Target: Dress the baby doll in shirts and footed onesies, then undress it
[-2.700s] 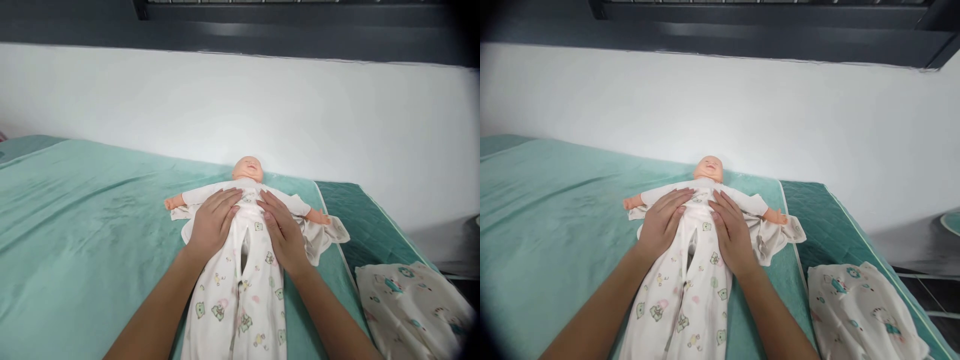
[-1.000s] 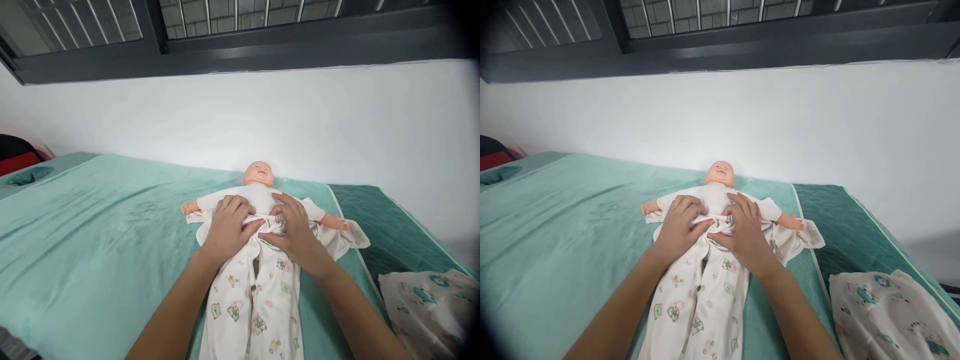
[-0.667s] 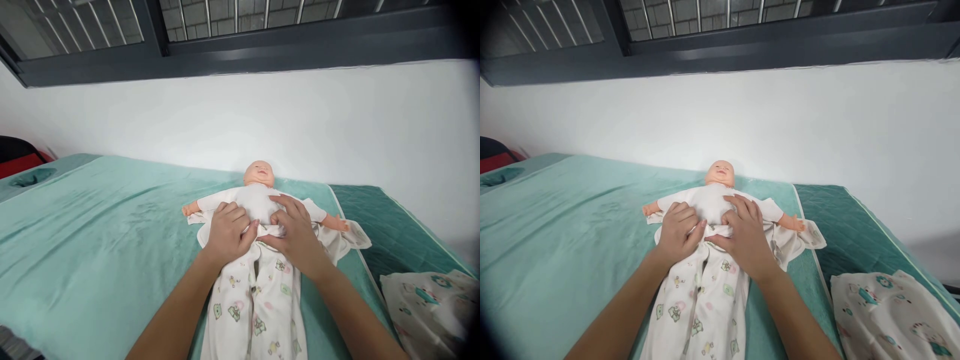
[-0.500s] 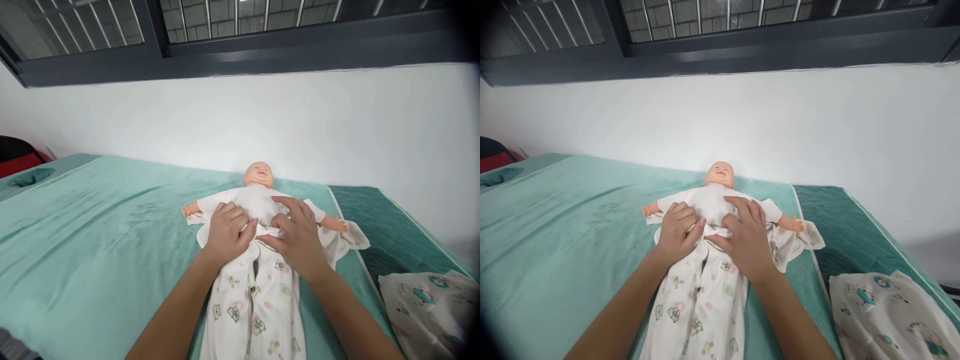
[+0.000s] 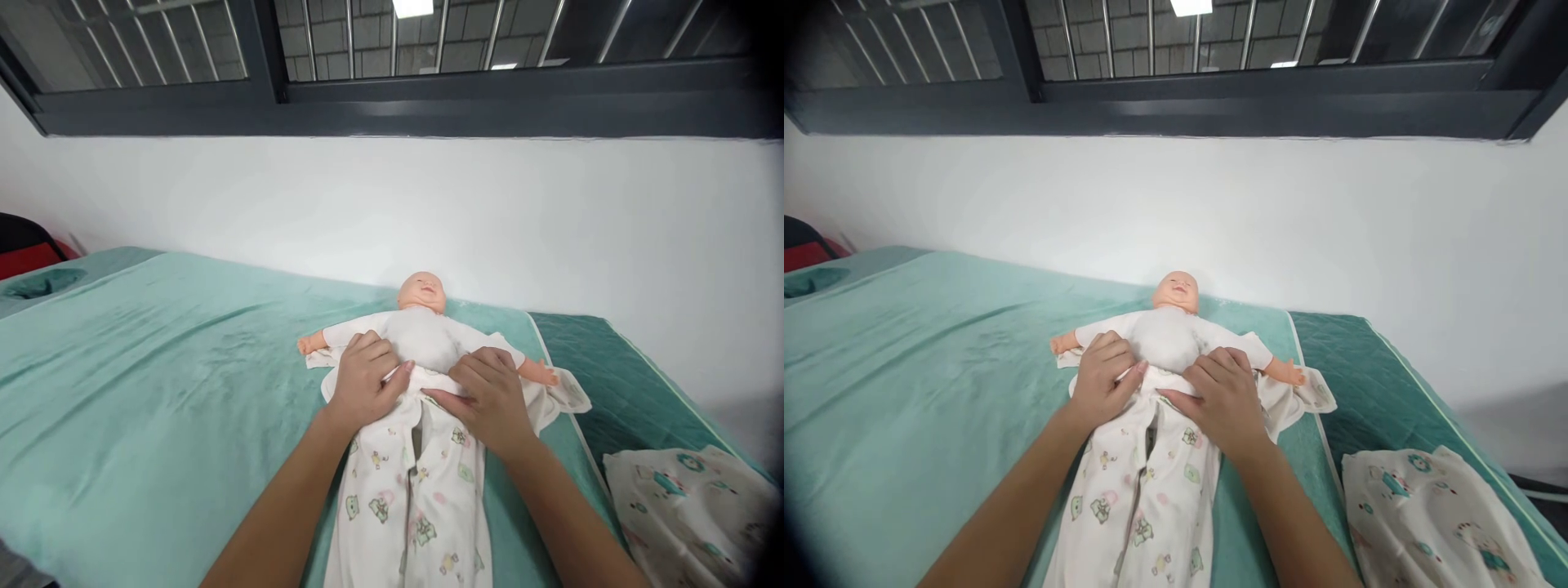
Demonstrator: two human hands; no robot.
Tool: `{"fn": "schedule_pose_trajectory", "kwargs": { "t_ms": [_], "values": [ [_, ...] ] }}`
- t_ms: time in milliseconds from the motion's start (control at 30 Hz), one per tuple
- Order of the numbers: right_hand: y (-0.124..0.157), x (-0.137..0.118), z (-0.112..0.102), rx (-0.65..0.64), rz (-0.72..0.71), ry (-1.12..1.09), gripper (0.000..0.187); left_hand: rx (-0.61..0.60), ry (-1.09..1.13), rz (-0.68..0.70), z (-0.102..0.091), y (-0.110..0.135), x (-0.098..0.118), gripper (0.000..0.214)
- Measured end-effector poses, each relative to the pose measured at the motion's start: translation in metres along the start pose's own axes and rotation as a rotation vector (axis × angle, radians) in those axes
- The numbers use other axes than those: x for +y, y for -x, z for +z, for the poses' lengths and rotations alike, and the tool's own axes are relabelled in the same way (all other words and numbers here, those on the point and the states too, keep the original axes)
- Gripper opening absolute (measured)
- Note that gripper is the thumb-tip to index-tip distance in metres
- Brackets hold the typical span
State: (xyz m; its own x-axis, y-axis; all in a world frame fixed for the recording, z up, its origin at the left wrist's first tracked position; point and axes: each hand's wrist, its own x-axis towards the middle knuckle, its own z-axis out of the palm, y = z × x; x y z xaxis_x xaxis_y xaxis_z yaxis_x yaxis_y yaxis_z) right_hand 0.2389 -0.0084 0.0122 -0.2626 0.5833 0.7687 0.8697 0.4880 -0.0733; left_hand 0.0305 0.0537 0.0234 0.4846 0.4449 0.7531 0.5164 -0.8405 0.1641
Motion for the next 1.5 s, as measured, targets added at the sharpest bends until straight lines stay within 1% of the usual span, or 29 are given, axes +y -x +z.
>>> {"fn": "schedule_pose_trajectory", "kwargs": {
  "t_ms": [200, 267, 367, 467, 567, 733, 967, 1067, 1167, 1300, 1400, 1500],
  "values": [
    [-0.002, 0.002, -0.004, -0.081, 0.038, 0.003, 0.041, 0.077, -0.052, 0.028, 0.003, 0.004, -0.003, 0.036],
    [-0.002, 0.004, -0.008, -0.114, 0.059, 0.01, 0.046, 0.079, -0.053, 0.028, 0.004, 0.005, -0.005, 0.037],
    [-0.002, 0.008, -0.014, -0.206, 0.1, 0.028, 0.053, 0.07, -0.043, 0.002, 0.004, 0.007, -0.008, 0.037],
    [-0.001, 0.012, -0.018, -0.3, 0.126, 0.031, 0.055, 0.067, -0.034, -0.035, 0.002, 0.01, -0.01, 0.038],
    [0.002, 0.012, -0.022, -0.35, 0.151, 0.019, 0.054, 0.072, -0.011, -0.058, -0.001, 0.015, -0.009, 0.04],
    [0.011, 0.011, -0.029, -0.377, 0.196, -0.039, 0.05, 0.071, 0.052, -0.1, -0.005, 0.028, -0.008, 0.04],
    [0.022, 0.014, -0.026, -0.316, 0.259, -0.105, 0.043, 0.048, 0.138, -0.189, -0.008, 0.04, -0.005, 0.041],
    [0.027, 0.017, -0.027, -0.353, 0.277, -0.149, 0.039, 0.015, 0.174, -0.224, -0.01, 0.047, -0.001, 0.041],
    [0.033, 0.024, -0.03, -0.406, 0.332, -0.123, 0.036, 0.014, 0.179, -0.231, -0.014, 0.055, 0.005, 0.042],
    [0.044, 0.029, -0.034, -0.426, 0.382, -0.086, 0.036, 0.053, 0.179, -0.25, -0.016, 0.062, 0.009, 0.042],
    [0.055, 0.025, -0.033, -0.421, 0.378, -0.069, 0.032, 0.054, 0.177, -0.253, -0.017, 0.065, 0.012, 0.042],
    [0.064, 0.015, -0.031, -0.435, 0.386, -0.045, 0.029, 0.017, 0.18, -0.266, -0.017, 0.067, 0.014, 0.042]
  ]
}}
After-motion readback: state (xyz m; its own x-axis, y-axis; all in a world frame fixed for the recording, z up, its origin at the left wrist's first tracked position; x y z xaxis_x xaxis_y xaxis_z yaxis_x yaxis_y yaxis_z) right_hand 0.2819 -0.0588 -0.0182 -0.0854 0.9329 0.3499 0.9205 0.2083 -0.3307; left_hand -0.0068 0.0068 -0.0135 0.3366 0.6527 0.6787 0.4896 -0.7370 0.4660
